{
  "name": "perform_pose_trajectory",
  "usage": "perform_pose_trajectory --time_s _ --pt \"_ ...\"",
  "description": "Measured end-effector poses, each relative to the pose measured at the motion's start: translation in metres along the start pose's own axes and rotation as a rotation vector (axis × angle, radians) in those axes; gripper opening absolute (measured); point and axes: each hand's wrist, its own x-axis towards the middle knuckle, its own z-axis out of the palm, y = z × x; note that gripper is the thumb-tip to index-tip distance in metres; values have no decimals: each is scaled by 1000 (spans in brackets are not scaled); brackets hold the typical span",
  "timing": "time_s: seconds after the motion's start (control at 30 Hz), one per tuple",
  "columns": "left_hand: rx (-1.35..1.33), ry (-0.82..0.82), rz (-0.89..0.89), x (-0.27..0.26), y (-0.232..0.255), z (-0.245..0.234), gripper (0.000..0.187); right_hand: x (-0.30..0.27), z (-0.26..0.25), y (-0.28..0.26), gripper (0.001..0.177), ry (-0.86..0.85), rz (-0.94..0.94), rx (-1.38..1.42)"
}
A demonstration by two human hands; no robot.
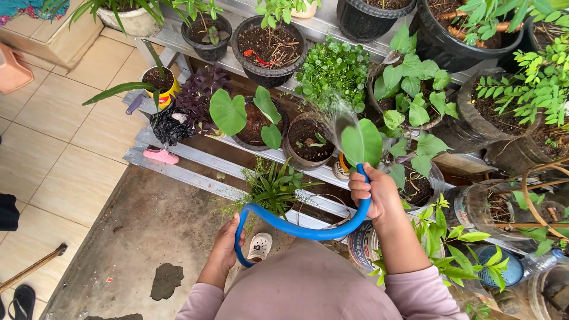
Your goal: Watering several potted plants on a shelf using a garden hose.
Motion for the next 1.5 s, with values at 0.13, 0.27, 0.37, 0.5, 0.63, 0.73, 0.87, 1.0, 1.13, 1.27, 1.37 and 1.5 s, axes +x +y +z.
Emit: perform_pose_trajectory --time_s 0.13,0.27,0.37,0.5,0.63,0.73,0.87,1.0,1.13,1.27,1.37,1.5 --pt "13 -6 -1 1 1 -3 42 -8 28 9 23 -3 -11 -61" --pt "11 -17 -6 1 2 -4 41 -20 66 17 13 -92 -44 -173" --pt "9 -31 -5 1 4 -4 41 -29 91 22 11 -164 -66 -235" --pt "13 -24 -16 -2 7 -4 41 -36 113 28 14 -206 -85 -267" --pt "-13 -41 1 -2 5 -8 41 -33 112 30 14 -209 -91 -289" --pt "-14 -29 5 -2 4 -10 40 -30 109 30 13 -204 -79 -270" --pt "-11 -17 13 -6 4 -10 40 -23 97 31 11 -210 -38 -233" --pt "-10 -10 10 -9 4 -9 39 -17 89 30 12 -207 -15 -216" --pt "-18 -23 19 -10 1 -8 40 -18 90 30 12 -183 1 -210" --pt "-28 -12 36 -11 -2 -6 40 -10 80 28 17 -205 30 -216" --pt "-38 -6 44 -13 -5 -5 41 -8 78 26 17 -201 51 -224" --pt "-43 4 54 -16 -7 -2 41 -11 84 23 15 -200 59 -224"
